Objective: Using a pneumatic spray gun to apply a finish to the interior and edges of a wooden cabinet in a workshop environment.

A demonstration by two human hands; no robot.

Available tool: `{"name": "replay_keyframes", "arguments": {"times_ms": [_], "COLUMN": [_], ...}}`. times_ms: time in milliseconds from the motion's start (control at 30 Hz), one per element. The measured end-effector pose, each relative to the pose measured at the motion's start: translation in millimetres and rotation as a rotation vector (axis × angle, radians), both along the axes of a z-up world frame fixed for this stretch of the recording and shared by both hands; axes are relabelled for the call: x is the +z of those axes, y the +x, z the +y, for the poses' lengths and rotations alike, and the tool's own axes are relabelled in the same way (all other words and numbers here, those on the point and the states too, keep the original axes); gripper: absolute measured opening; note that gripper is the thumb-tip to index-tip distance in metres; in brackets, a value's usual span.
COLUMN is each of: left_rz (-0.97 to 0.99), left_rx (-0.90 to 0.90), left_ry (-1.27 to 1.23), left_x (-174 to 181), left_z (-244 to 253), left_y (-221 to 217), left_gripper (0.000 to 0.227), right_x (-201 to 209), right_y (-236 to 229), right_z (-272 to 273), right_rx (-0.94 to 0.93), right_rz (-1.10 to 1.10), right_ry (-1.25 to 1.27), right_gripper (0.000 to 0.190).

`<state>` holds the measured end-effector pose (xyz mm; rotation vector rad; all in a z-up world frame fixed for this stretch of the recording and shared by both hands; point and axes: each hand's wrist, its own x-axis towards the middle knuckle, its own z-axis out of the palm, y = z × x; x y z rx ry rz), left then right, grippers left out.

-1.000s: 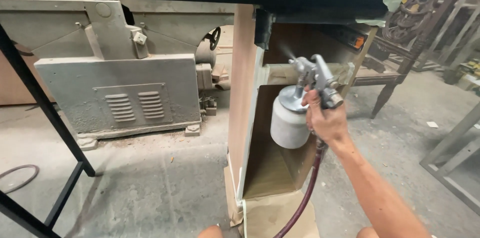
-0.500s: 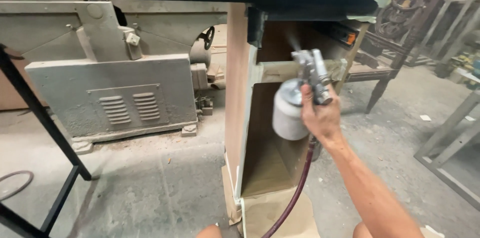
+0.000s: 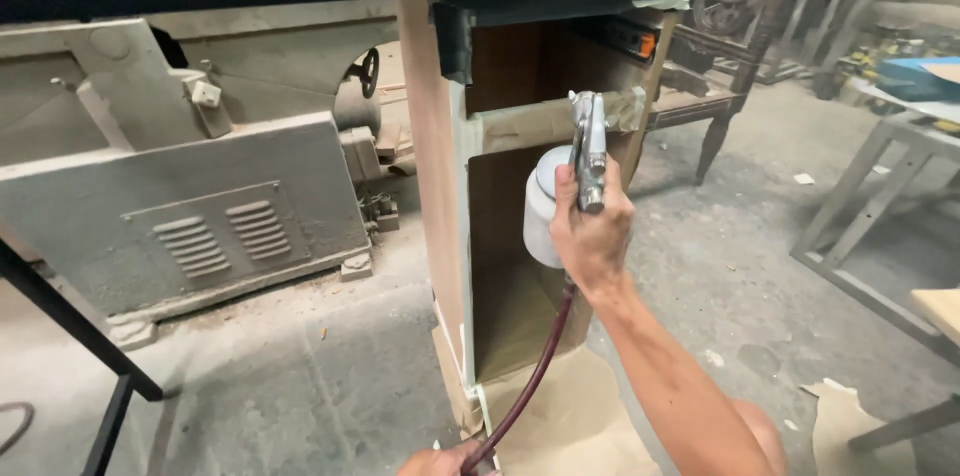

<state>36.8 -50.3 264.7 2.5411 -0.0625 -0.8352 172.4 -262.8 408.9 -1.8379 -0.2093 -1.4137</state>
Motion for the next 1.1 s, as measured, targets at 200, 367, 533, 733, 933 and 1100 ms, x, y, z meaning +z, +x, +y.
{"name": "replay_keyframes", "arguments": {"times_ms": [200,367,533,733,933,1100], "left_rz": [-0.044,-0.068,0.075,0.050,-0.025,-0.033], "left_rx": [0.004,-0.038,-0.001,0.008,0.018,-0.055], "left_ry": [-0.123,-0.211,-0.127,-0.147,-0.172,-0.090], "left_x": [-61.9,-176.3,5.9,22.6,15.2,34.1], "left_z": [-5.3,-5.7,4.7,-6.9,-14.6,-25.3], "left_y": [14.7,55.5,4.3,1.7,-1.1,-8.1], "left_gripper": [0.034,0.034,0.054,0.040,0.041,0.038], "right_x": [-1.7,-15.4,-10.2,31.9,49.8,56.7], "right_y": [13.5,-12.7,-41.5,-13.1,14.4,17.9], "right_z": [-3.4,-0.1,7.9,15.6,14.3,8.7], "right_rx": [0.049,0.158,0.197,-0.085,0.047,0.154], "right_rz": [-0.085,0.008,0.087,0.396,0.445,0.471], "right_ry": [-0.078,0.030,0.270,0.092,0.044,-0.004], "right_gripper": [0.036,0.038,0.032,0.055,0.051,0.043]}}
